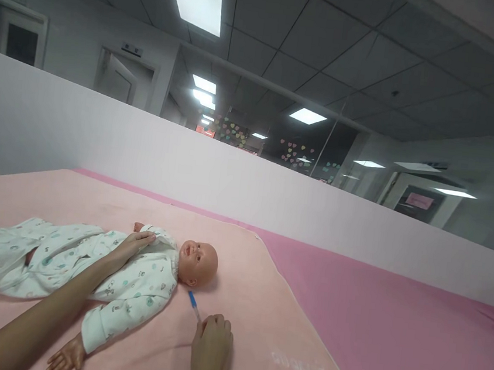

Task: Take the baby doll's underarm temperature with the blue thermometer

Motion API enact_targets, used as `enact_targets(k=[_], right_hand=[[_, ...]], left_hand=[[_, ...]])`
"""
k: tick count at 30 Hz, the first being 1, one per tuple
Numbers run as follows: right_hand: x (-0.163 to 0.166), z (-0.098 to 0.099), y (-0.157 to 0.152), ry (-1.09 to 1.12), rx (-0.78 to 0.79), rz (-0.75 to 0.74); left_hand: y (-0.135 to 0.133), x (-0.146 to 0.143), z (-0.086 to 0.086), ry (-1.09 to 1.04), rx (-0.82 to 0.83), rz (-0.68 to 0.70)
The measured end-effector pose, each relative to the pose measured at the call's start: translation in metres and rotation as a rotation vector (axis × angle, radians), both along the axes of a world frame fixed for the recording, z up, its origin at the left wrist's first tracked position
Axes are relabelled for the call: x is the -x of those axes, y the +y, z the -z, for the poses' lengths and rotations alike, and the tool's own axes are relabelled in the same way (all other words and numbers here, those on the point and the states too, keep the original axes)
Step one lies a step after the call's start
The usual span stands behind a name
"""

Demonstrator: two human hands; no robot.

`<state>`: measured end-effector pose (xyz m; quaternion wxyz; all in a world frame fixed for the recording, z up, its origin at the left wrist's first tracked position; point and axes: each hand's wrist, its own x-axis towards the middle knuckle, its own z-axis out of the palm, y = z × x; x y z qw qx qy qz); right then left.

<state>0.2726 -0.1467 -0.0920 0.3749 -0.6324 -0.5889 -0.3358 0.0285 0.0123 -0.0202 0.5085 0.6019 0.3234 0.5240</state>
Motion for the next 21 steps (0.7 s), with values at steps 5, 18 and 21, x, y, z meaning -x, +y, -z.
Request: enact_targets(k=[5, 18, 21], right_hand=[[0.043, -0.066, -0.019, 0.214, 0.212, 0.082], [0.140, -0.083, 0.139, 0.017, 0.619, -0.040], [0.141, -0.083, 0.142, 0.008, 0.638, -0.034]], left_hand=[[-0.002, 0.001, -0.001, -0.148, 0.128, 0.035], [-0.003, 0.000, 0.000, -0.201, 0.068, 0.030], [0.002, -0.003, 0.004, -0.005, -0.008, -0.055]])
